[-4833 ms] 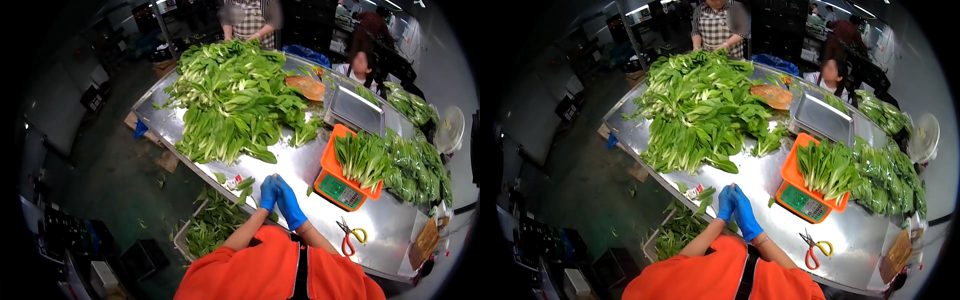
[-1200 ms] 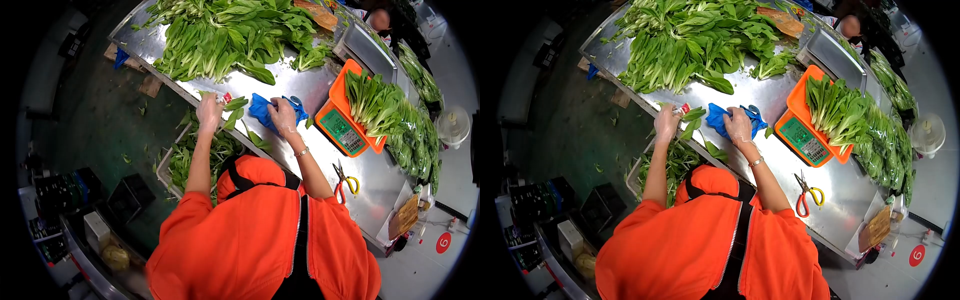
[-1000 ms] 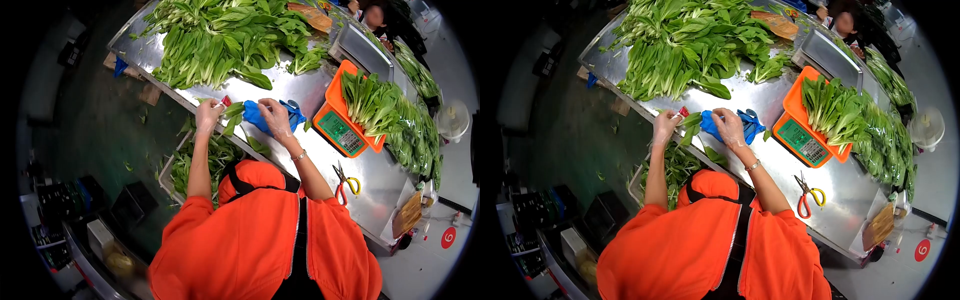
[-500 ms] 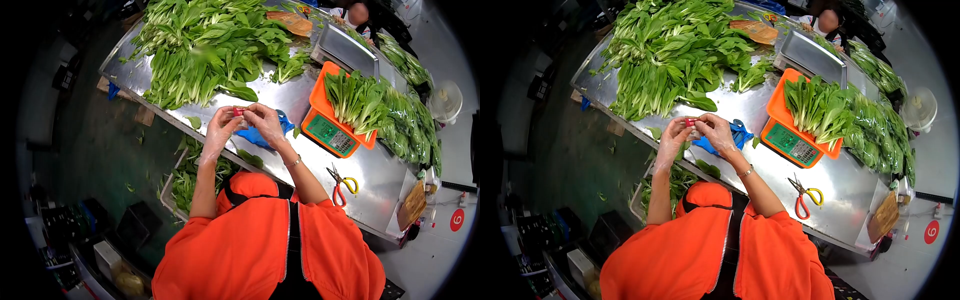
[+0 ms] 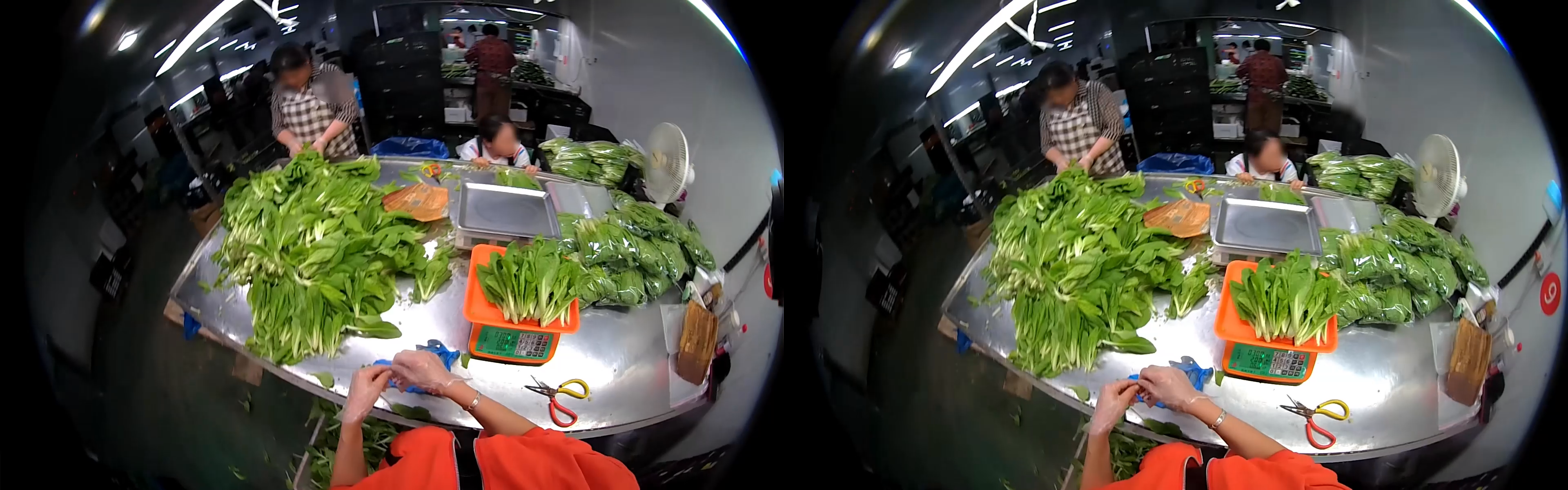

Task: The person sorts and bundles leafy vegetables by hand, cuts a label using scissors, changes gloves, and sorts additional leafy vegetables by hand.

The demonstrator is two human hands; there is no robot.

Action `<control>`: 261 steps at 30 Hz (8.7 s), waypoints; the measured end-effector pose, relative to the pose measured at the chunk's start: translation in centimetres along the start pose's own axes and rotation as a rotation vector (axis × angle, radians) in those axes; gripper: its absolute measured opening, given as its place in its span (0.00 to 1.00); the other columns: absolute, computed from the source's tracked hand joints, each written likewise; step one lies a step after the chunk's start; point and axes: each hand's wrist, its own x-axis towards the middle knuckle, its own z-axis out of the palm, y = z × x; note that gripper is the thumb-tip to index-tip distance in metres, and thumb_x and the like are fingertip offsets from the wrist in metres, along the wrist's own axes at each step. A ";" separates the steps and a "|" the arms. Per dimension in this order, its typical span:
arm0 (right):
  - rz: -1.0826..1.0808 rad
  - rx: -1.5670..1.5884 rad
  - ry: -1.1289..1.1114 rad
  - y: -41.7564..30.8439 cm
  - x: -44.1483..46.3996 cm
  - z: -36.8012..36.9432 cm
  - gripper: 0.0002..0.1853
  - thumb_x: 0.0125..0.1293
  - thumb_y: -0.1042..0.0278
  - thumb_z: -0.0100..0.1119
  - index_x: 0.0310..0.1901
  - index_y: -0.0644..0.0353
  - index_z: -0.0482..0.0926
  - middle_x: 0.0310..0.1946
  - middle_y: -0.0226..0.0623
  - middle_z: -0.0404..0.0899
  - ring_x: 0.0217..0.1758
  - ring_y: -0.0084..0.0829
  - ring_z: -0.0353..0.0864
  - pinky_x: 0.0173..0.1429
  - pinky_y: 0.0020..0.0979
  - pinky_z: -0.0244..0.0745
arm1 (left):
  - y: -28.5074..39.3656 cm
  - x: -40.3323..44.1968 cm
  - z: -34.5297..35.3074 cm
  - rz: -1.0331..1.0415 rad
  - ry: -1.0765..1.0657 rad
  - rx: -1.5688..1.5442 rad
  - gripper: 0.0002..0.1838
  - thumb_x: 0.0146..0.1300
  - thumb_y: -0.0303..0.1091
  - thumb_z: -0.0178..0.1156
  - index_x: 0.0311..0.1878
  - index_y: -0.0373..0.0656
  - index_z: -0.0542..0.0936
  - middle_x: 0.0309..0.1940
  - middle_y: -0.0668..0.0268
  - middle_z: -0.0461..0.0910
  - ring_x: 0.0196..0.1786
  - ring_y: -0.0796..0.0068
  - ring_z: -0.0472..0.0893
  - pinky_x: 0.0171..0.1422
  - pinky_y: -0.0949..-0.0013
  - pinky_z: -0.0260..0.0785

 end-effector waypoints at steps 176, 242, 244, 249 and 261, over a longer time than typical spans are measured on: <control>0.413 0.142 0.142 1.6 -11.6 -3.2 0.23 0.45 0.54 0.67 0.36 0.63 0.74 0.16 0.38 0.70 0.19 0.25 0.68 0.25 0.27 0.65 | 0.4 1.1 9.2 -0.176 -0.035 -0.946 0.13 0.54 0.25 0.58 0.42 0.38 0.69 0.36 0.64 0.74 0.37 0.77 0.75 0.39 0.74 0.72; 0.744 -0.020 0.043 3.6 -19.0 -6.9 0.25 0.51 0.51 0.60 0.42 0.63 0.70 0.34 0.43 0.74 0.36 0.39 0.74 0.41 0.34 0.69 | -0.5 1.7 9.2 -0.364 -0.287 -0.956 0.29 0.52 0.22 0.58 0.58 0.43 0.59 0.35 0.65 0.75 0.34 0.78 0.75 0.34 0.75 0.69; 0.800 -0.274 0.053 4.8 -21.8 -8.3 0.23 0.49 0.53 0.61 0.41 0.61 0.70 0.31 0.46 0.73 0.36 0.43 0.74 0.42 0.35 0.70 | -0.8 1.7 8.8 -0.376 -0.315 -1.022 0.30 0.54 0.22 0.57 0.59 0.45 0.58 0.33 0.66 0.74 0.31 0.78 0.74 0.32 0.76 0.66; 0.776 -0.683 -0.093 2.5 -20.6 -11.0 0.30 0.44 0.68 0.63 0.54 0.54 0.67 0.52 0.48 0.63 0.53 0.43 0.67 0.54 0.37 0.66 | 0.4 1.5 8.9 -0.487 -0.589 -1.151 0.30 0.55 0.24 0.54 0.61 0.48 0.57 0.28 0.69 0.69 0.26 0.82 0.66 0.28 0.79 0.59; 0.036 0.027 0.268 0.3 -7.9 -6.6 0.07 0.48 0.78 0.59 0.31 0.61 0.75 0.26 0.35 0.74 0.28 0.31 0.76 0.31 0.26 0.71 | 1.5 0.3 8.4 0.236 -0.143 -0.231 0.17 0.52 0.27 0.59 0.47 0.48 0.75 0.38 0.68 0.69 0.35 0.79 0.71 0.36 0.80 0.66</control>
